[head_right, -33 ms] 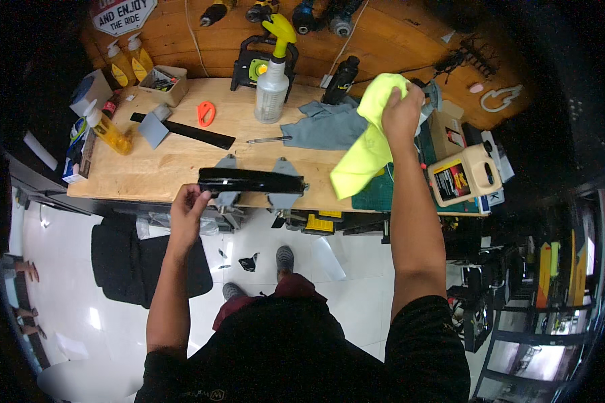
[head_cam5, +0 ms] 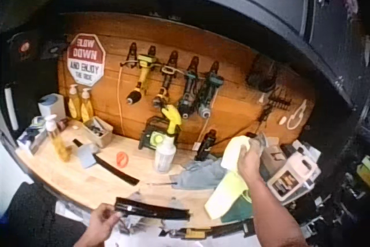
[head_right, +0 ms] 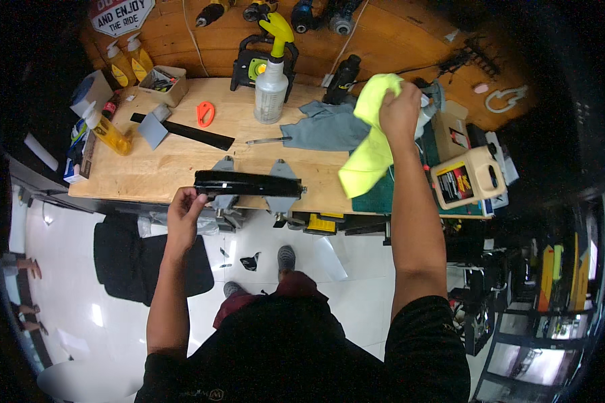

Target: The person applies a black vinyl wrap to a car side mirror. They use a squeegee to smooth the surface, a knife to trim excess material, and a heat gun to soften the vinyl for better adhesion. The person also wipes the mirror with a cloth during the process.

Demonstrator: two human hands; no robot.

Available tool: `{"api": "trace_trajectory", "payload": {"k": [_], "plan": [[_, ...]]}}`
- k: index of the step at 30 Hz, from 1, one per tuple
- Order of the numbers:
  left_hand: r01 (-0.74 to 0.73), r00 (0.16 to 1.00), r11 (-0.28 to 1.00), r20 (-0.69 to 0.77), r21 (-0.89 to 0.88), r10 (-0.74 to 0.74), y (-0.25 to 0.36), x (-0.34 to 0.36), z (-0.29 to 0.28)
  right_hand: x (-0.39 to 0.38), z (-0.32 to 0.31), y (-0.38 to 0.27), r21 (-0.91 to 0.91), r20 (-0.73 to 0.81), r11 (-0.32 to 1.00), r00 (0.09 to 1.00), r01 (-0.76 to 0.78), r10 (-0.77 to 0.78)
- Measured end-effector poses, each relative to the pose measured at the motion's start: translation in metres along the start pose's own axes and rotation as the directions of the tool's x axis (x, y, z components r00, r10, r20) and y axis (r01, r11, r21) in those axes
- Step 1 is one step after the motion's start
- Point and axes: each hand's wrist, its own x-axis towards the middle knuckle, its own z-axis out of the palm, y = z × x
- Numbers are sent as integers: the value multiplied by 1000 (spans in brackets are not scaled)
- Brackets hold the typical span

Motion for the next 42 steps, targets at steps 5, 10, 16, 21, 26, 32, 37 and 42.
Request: {"api": "trace_trajectory", "payload": {"k": [5,10,16,21,26,32,37,42], "plan": [[50,996,999,-73,-9,-51,5,-6,1,-72,65,2,372,341,926,937,-67,-70],[101,985,994,-136,-49,-107,0,-10,-5,-135,90,-19,447,750,877,609,-176,-260],[190,968,982,-167,3,-187,10,-10,2,-129,84,14,201,639,969,769,-142,-20],[221,959,970,-160,-99,-235,5,-19,3,-137,50,99,-353,534,933,806,-62,256],[176,964,984,-205,26,-167,1,-17,-3,-93,55,124,179,426,931,878,-319,219],[-283,955,860,45,424,292,128,26,103,35,-47,-77,867,492,313,764,-388,-417],[-180,981,579,186,795,51,116,127,67,70,-58,-83,936,329,293,786,-196,-523],[77,973,516,-176,853,146,128,176,-104,-83,36,103,-80,731,988,666,-133,148]]}}
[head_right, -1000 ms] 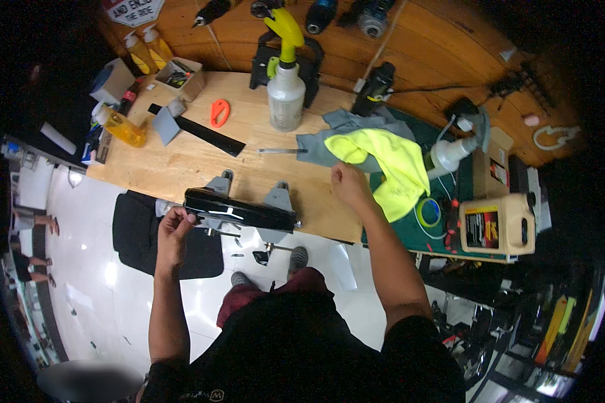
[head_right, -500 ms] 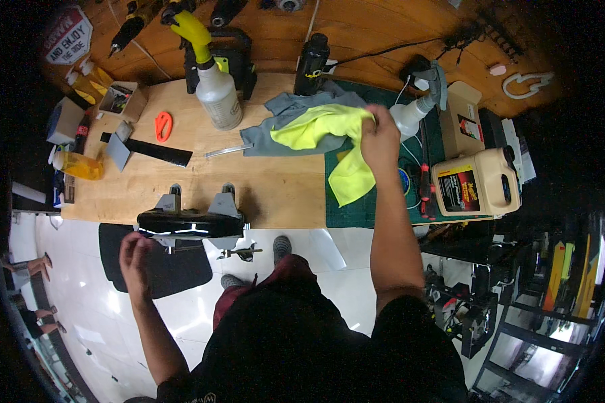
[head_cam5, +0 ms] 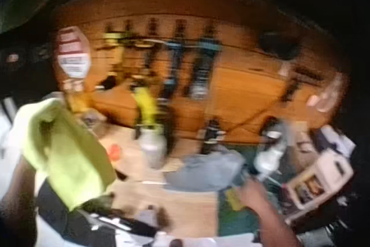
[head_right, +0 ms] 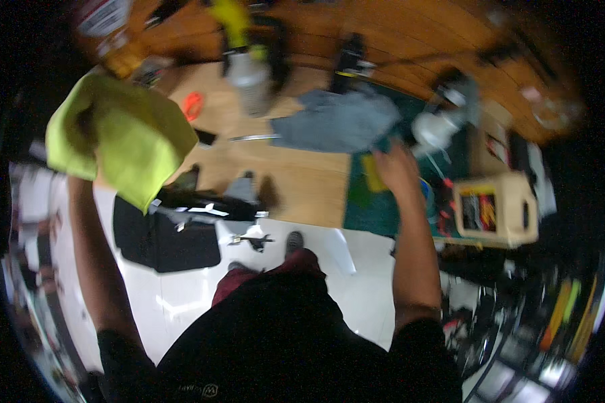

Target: The person applies a black vinyl wrap to a car side mirror. They use a squeegee to smooth the surface, a knife to trim excess material, and a heat gun to soften the vinyl for better adhesion. The person also wipes the mirror with a cloth during the process.

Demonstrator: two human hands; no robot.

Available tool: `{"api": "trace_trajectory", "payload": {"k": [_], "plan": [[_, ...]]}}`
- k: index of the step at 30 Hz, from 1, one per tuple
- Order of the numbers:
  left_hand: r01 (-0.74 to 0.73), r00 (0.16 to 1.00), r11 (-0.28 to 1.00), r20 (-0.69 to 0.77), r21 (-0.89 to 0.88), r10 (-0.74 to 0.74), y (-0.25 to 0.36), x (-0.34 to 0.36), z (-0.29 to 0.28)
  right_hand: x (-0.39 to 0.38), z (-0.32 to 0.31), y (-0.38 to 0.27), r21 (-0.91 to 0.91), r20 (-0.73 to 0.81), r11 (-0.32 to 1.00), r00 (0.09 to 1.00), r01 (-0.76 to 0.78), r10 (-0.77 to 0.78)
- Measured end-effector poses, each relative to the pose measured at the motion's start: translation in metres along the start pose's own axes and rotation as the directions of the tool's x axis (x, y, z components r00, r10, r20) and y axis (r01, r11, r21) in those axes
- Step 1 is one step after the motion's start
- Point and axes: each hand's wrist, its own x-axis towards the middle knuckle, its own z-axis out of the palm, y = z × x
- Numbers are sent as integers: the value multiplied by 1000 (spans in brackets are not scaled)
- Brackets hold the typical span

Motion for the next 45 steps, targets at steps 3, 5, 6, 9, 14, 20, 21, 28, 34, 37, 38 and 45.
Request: {"api": "trace_trajectory", "payload": {"k": [3,5,6,9,14,20,21,28,34,37,38,45], "plan": [[20,1000,1000,22,-21,-20,-17,-13,10,-34,77,63,-166,42,984,998,57,-51],[-31,995,998,97,60,25,-24,-51,23,-29,94,57,-126,-49,986,993,-109,103],[-160,984,964,108,211,140,-33,-77,31,-23,85,40,-119,53,984,989,-129,136],[58,972,998,229,3,-57,25,-126,46,-9,98,99,106,61,980,985,-169,164],[341,890,566,451,-751,62,-15,-195,94,-34,6,-6,841,14,533,990,-89,143],[371,872,381,458,-847,171,-13,-196,111,-133,-56,-229,928,-124,366,986,76,109],[357,877,355,441,-864,192,-15,-195,117,-147,-53,-270,838,-117,539,993,84,27],[344,886,200,387,-917,254,-23,-193,134,-168,4,-354,170,-241,820,829,547,-504],[343,840,238,410,-909,354,-33,-186,143,-170,21,-380,-93,-201,770,746,631,-635],[331,845,198,383,-923,373,-35,-177,145,-170,22,-394,-281,-44,677,696,680,-717],[332,844,179,376,-926,383,-35,-176,144,-168,21,-397,-278,-32,677,698,682,-715],[351,824,247,423,-903,377,-40,-183,138,-172,11,-366,-15,-220,832,810,554,-544]]}}
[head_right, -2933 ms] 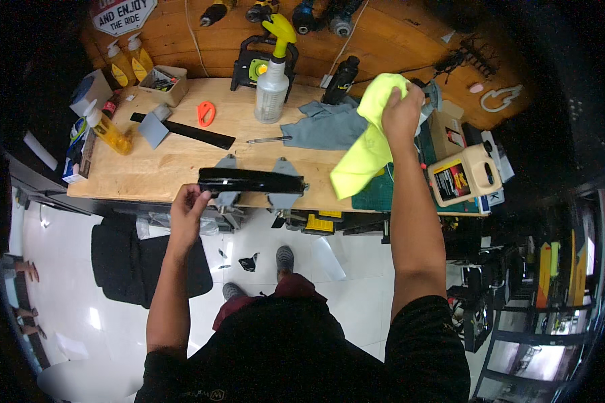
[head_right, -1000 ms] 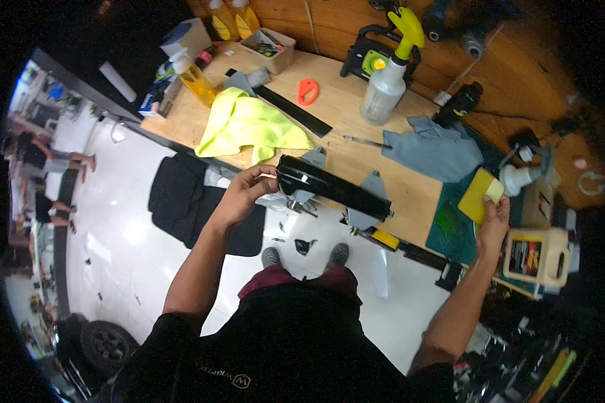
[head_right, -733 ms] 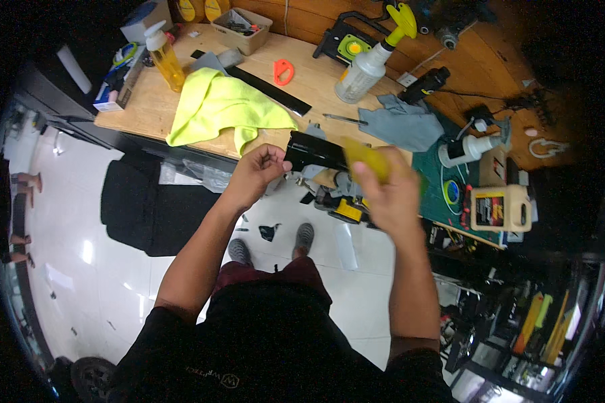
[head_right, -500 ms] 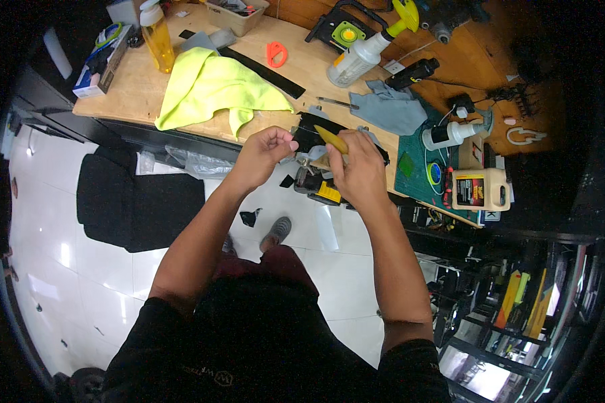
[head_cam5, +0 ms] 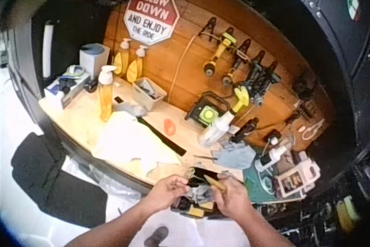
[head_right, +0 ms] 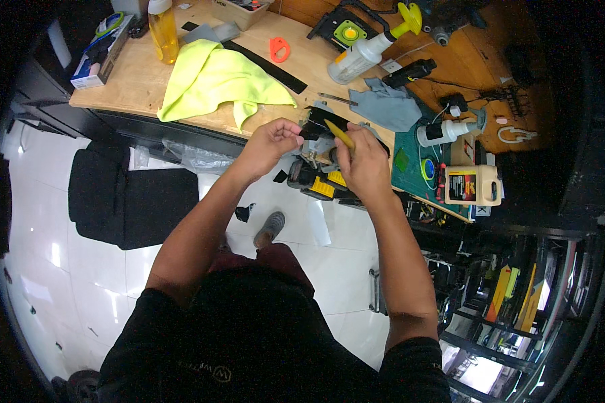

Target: The person applies a black vinyl wrap to a car side mirror. They use a squeegee to smooth the surface, a knife to trim excess material, and a heat gun to soften the vinyl for better adhesion. The person also wipes the mirror with a cloth during the process.

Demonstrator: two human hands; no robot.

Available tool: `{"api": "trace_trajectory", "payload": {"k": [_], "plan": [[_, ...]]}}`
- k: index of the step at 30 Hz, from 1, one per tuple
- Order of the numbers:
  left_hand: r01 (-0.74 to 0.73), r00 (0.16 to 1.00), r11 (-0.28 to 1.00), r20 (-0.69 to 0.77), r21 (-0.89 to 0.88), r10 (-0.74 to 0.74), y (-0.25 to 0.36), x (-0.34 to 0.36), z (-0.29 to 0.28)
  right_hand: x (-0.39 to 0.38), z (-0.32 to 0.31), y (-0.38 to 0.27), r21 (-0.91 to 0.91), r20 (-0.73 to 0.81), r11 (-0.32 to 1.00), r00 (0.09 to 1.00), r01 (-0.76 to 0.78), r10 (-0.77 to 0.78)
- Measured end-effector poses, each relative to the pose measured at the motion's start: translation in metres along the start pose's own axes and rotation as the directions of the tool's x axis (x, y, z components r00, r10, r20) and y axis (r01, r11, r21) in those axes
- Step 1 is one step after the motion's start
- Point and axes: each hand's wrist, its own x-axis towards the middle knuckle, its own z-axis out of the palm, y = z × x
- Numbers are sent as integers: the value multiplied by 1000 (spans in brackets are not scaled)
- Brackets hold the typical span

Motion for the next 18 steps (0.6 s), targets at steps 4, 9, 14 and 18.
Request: {"api": "trace_trajectory", "payload": {"k": [4,9,14,18], "plan": [[17,1000,1000,21,12,-17,0,0,1,1,7,2,-124,64,980,987,157,-150],[-2,1000,995,11,-102,3,-4,4,5,10,6,-13,-252,131,914,947,317,-292],[9,1000,997,-17,-73,-10,-3,0,-6,17,-6,-17,-35,114,996,990,87,-82],[73,997,994,-32,-78,-75,-7,5,-9,5,11,-12,-160,63,978,990,134,-125]]}}
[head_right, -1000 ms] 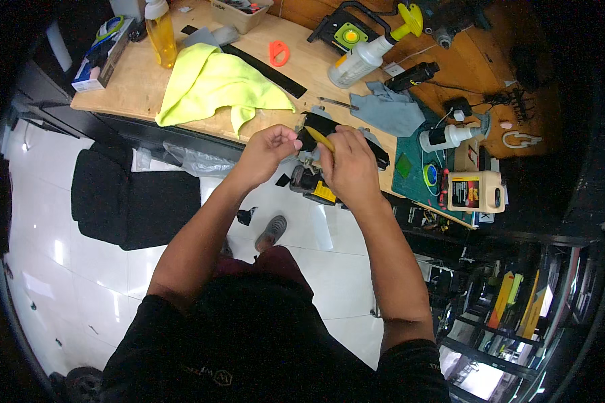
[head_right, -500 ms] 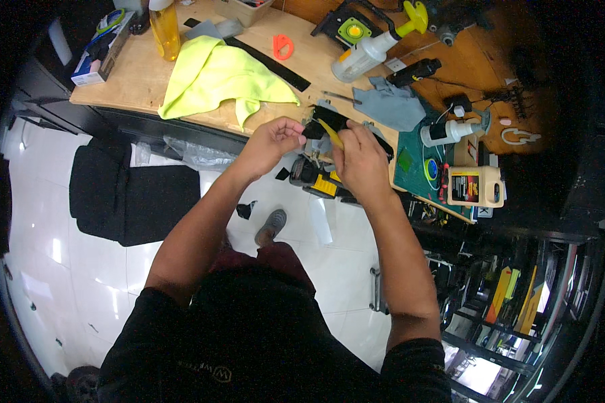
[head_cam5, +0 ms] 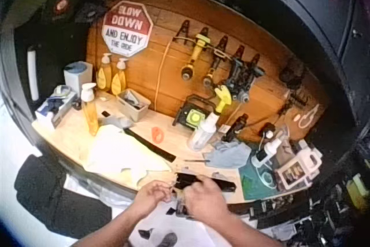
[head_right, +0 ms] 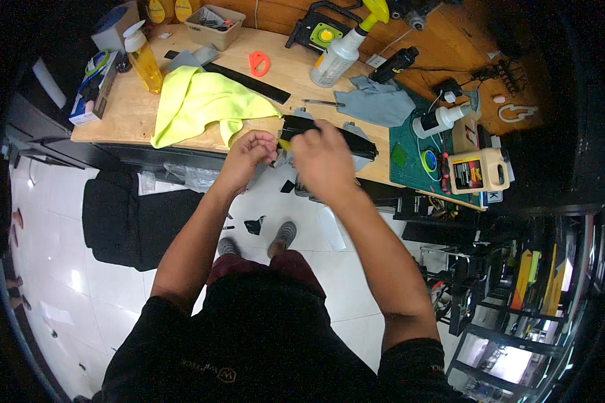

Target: The person applies a black vinyl wrap to a car side mirror. They use a squeegee to smooth the surface, a knife to trim excess material, and a heat gun to soften the vinyl for better adhesion. The person also wipes the mirror with a cloth during the process.

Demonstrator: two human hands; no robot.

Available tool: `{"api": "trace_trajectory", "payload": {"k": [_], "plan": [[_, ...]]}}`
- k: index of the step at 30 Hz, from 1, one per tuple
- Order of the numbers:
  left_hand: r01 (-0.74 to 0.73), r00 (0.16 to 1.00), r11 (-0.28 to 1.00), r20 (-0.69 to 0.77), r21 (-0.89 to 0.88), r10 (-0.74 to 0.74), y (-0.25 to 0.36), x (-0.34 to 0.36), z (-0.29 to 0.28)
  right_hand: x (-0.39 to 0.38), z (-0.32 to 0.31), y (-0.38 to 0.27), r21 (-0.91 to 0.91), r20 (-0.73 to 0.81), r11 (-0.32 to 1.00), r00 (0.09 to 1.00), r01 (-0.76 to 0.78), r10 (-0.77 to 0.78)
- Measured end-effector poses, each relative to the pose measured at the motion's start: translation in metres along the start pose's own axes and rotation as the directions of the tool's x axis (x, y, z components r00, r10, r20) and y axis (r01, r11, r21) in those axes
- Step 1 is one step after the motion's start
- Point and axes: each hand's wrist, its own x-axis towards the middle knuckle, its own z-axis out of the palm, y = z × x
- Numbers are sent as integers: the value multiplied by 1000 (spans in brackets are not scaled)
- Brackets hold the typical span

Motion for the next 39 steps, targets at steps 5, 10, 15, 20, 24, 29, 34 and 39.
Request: {"api": "trace_trajectory", "payload": {"k": [5,10,15,20,24,29,34,39], "plan": [[-77,994,975,-61,206,92,24,4,-12,9,-19,-5,252,56,963,995,-95,84],[-185,983,885,99,427,157,47,9,3,11,-66,70,448,312,830,928,-334,205],[-195,981,811,117,552,156,63,4,13,39,-61,97,433,353,901,914,27,-198],[-38,997,850,-32,526,65,68,7,23,60,-24,120,662,361,748,858,41,-366],[-19,997,828,-53,561,59,73,21,29,82,-1,132,788,420,608,804,-93,-422],[80,996,827,-15,557,-86,86,37,26,104,10,129,732,535,667,721,-137,-440],[99,985,812,62,575,-164,90,40,13,135,8,124,599,757,710,549,-370,-353],[67,986,832,90,550,-139,94,45,-10,115,13,119,609,703,731,637,-308,-317]]}}
